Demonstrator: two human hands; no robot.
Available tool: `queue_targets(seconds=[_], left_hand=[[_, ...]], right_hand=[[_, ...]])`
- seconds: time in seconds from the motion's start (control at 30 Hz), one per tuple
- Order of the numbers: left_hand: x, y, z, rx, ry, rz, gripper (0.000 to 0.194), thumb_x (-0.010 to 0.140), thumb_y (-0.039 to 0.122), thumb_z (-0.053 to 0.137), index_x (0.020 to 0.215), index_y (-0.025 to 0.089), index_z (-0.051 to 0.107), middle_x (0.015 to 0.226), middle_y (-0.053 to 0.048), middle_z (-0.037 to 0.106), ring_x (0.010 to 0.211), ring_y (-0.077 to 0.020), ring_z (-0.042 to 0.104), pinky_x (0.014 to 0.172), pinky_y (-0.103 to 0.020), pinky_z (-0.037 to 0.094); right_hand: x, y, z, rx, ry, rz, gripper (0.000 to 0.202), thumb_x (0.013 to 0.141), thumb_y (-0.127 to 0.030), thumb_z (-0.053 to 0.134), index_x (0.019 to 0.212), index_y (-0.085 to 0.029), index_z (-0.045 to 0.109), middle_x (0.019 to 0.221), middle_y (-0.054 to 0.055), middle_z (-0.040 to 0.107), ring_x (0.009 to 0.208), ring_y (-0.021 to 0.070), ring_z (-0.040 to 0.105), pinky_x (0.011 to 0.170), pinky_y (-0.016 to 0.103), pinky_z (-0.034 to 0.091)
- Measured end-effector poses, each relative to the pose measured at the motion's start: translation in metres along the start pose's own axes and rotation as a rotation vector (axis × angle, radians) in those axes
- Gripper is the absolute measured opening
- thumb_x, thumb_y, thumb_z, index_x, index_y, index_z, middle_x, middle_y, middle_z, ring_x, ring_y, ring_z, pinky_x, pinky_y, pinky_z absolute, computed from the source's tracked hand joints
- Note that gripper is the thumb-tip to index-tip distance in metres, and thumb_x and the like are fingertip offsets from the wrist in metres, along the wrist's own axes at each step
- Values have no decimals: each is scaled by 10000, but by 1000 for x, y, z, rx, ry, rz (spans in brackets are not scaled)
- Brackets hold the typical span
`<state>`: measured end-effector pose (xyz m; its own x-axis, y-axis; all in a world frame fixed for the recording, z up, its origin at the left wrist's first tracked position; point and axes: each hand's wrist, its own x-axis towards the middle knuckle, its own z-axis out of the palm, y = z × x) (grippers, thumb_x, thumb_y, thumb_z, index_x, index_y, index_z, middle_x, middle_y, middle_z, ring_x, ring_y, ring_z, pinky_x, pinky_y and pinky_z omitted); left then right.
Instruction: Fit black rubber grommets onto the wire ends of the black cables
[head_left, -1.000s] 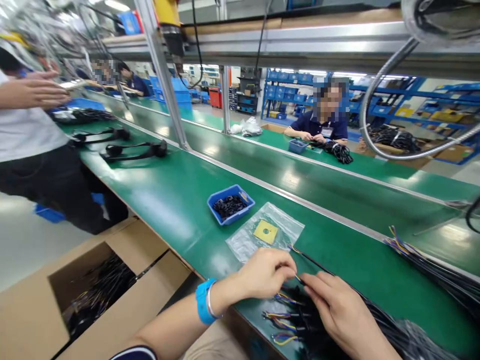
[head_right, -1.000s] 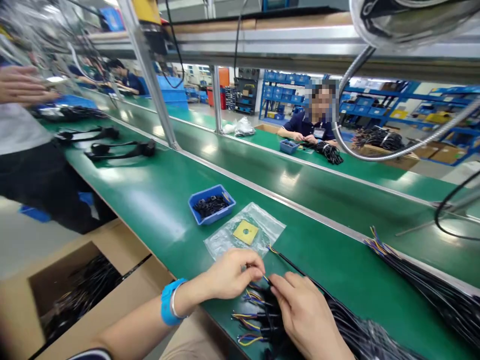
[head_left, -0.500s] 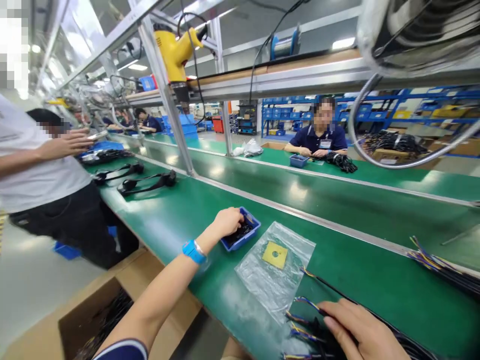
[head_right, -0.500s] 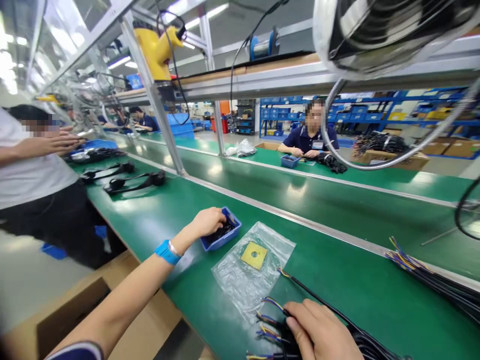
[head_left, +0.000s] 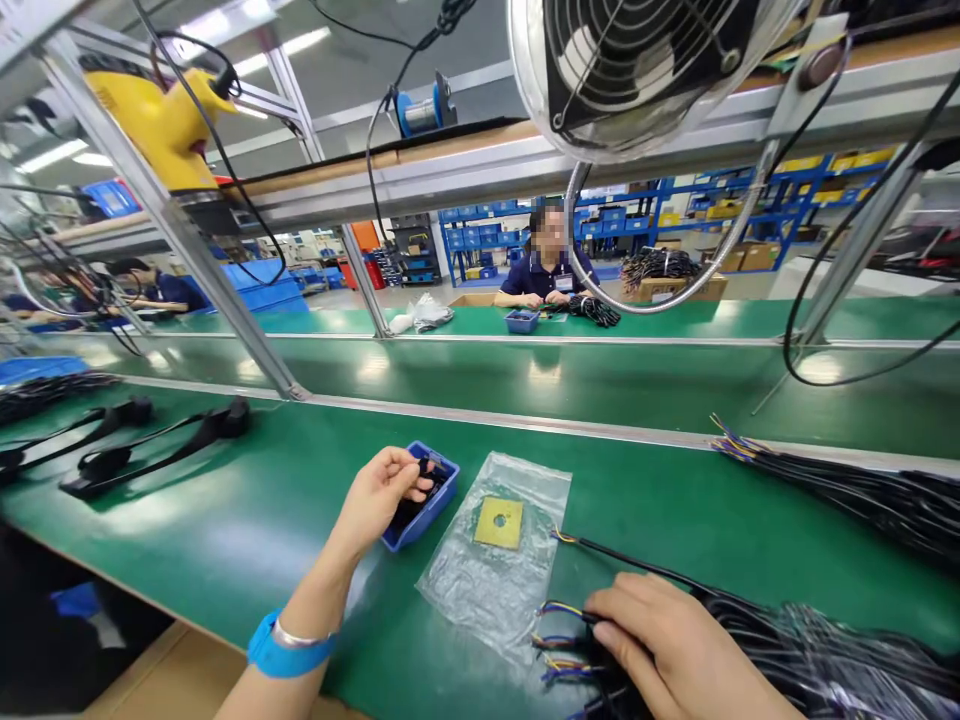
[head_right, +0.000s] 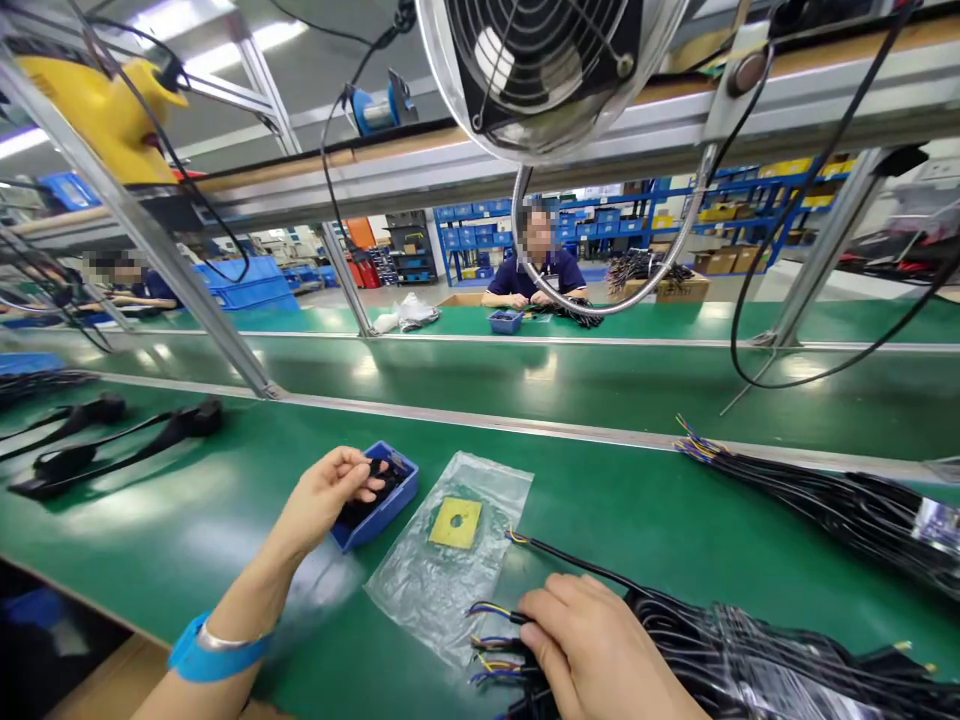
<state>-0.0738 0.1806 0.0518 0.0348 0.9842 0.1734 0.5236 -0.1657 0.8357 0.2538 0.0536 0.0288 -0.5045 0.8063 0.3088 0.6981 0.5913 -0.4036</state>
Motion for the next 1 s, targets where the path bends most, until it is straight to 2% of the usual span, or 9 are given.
queue_targets(seconds=[0.13, 0.2, 0.3, 0.37, 0.43, 0.53, 0.67, 0.83, 1.0], left_hand=[[-20, 15, 27, -573, -154, -273, 422, 671, 420, 771, 913, 112, 614, 825, -101, 729, 627, -145, 686, 620, -226, 577], [-26, 18, 38, -633, -208, -355, 378, 680, 372, 780, 896, 88, 655, 788, -109, 732, 589, -134, 681, 595, -207, 578], [-33, 19, 45, -681, -279, -419, 382, 684, 324, 784, 962, 80, 686, 863, -126, 742, 721, -164, 710, 692, -226, 589], [-37, 18, 47, -587, -368, -326, 424, 718, 328, 750, 1048, 73, 674, 959, -150, 735, 842, -204, 709, 765, -273, 586], [-39, 16, 51, -314, -440, -118, 399, 819, 324, 633, 1117, 58, 644, 977, -162, 731, 859, -219, 706, 768, -316, 585], [-38, 13, 61, 74, -394, 125, 316, 894, 273, 497, 1085, 76, 653, 870, -129, 740, 743, -198, 694, 700, -332, 573], [-33, 11, 76, 329, -296, 296, 171, 859, 223, 539, 878, 143, 690, 906, -114, 688, 855, -226, 623, 799, -380, 504], [-25, 15, 87, 542, -403, 480, 186, 818, 107, 502, 687, 163, 621, 854, -101, 608, 871, -232, 556, 813, -380, 459], [-20, 26, 85, 539, -430, 510, 124, 752, 83, 530, 662, 167, 547, 840, -101, 597, 895, -252, 553, 820, -403, 456]], right_hand=[[-2, -1, -3, 38, -47, 43, 227, 965, -235, 384, 988, -236, 611, 784, 22, 591, 713, 163, 564, 662, 285, 452], [-3, 0, -4, 48, -50, 44, 231, 972, -248, 381, 1020, -231, 607, 807, 27, 594, 728, 164, 558, 684, 296, 443], [-4, 2, -5, 64, -34, 35, 227, 975, -258, 385, 1050, -226, 597, 835, 29, 598, 742, 163, 554, 702, 306, 433], [-4, 3, -5, 74, -24, 31, 219, 975, -255, 387, 1053, -227, 589, 835, 26, 596, 743, 164, 553, 696, 309, 431], [-4, 3, -5, 77, -23, 32, 213, 974, -255, 389, 1048, -229, 586, 830, 25, 594, 739, 167, 550, 685, 312, 431], [-5, 3, -4, 71, -34, 46, 218, 975, -258, 384, 1039, -231, 590, 826, 29, 592, 741, 171, 554, 679, 314, 438], [-4, 2, -3, 57, -32, 49, 240, 974, -254, 371, 1031, -232, 603, 814, 35, 595, 734, 168, 568, 678, 304, 453], [-3, 1, -4, 50, -13, 26, 237, 965, -247, 374, 1003, -228, 607, 794, 36, 595, 716, 170, 569, 668, 299, 463], [-1, -1, -7, 155, 11, 57, 213, 963, -247, 374, 961, -216, 585, 816, 32, 611, 733, 164, 584, 684, 293, 481]])
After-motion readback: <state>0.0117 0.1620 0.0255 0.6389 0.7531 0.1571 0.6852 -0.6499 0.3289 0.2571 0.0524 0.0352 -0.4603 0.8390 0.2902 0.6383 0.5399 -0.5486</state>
